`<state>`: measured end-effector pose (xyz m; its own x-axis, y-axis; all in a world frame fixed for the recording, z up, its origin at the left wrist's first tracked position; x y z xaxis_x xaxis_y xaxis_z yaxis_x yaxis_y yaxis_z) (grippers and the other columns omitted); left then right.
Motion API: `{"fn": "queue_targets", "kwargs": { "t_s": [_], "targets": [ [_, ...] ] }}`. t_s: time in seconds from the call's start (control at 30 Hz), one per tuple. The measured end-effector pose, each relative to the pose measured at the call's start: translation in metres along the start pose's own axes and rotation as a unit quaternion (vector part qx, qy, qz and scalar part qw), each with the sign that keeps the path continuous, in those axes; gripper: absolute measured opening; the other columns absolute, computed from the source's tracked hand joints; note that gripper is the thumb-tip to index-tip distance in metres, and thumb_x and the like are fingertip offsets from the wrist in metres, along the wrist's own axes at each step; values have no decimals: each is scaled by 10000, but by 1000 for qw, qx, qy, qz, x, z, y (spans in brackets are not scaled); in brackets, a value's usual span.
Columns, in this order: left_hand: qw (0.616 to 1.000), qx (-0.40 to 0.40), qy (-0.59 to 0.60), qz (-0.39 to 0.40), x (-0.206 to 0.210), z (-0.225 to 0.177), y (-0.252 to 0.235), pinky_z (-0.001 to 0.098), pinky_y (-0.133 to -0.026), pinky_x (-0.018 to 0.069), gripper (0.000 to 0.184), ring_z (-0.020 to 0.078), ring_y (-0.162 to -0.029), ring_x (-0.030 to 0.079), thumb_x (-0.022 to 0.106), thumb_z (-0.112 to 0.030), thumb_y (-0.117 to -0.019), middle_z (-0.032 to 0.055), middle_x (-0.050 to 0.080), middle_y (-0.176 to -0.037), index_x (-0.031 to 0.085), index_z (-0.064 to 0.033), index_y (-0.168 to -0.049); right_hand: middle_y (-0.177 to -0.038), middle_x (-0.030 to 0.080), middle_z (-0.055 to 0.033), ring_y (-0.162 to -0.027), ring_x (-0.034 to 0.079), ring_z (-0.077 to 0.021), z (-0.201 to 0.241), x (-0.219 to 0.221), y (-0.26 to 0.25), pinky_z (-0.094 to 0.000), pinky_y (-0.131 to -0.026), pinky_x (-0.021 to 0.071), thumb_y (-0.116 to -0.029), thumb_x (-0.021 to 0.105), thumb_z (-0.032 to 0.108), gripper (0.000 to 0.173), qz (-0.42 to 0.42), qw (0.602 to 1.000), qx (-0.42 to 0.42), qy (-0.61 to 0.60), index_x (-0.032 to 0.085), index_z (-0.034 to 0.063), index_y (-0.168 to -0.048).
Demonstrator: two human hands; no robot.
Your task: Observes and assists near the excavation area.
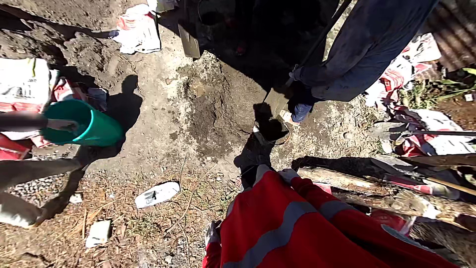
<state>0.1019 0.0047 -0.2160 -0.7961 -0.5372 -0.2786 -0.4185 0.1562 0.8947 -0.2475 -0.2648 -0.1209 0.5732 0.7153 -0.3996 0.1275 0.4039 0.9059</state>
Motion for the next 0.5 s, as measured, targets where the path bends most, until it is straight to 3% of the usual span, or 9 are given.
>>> {"fn": "queue_targets", "kwargs": {
  "t_s": [0.13,0.27,0.37,0.5],
  "targets": [
    [1000,1,-6,7,0,-1,1,419,-792,541,606,236,-829,676,273,-421,-1139,217,720,-1015,618,57,-1278,-1421,594,-230,-1376,531,-347,-21,5,-38,-545,-1156,383,-1106,396,404,527,-3,1000,-9,18,637,-7,-1331],
    [1000,-4,-22,17,1,-4,0,433,-823,533,605,244,-860,674,253,-401,-1144,222,720,-1025,622,61,-1275,-1461,558,-245,-1420,487,-343,-2,0,-8,-523,-1189,337,-1125,376,356,514,8,999,6,30,606,-38,-1361],
    [1000,7,-14,1,2,-1,-6,400,-741,539,607,216,-762,664,271,-413,-1139,191,728,-930,643,57,-1238,-1406,603,-233,-1368,539,-345,-25,5,-42,-547,-1149,386,-1104,392,415,541,-4,1000,-7,25,643,-14,-1317],
    [1000,1,-24,-4,6,-19,18,397,-782,526,580,220,-810,651,279,-387,-1144,210,715,-1004,628,61,-1264,-1400,607,-232,-1361,544,-346,-33,6,-53,-547,-1143,393,-1098,407,423,538,-3,1000,-5,16,649,-7,-1312]
  ]
}}
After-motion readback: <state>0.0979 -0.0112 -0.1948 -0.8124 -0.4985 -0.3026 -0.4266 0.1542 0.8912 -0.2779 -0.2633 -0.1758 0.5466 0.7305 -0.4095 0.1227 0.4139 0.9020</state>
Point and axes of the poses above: each hand's wrist, its own y-axis away from the middle knuckle, its own x-axis out of the palm, z = x × y, the point moved 7 cm from there along -y, towards the middle knuckle
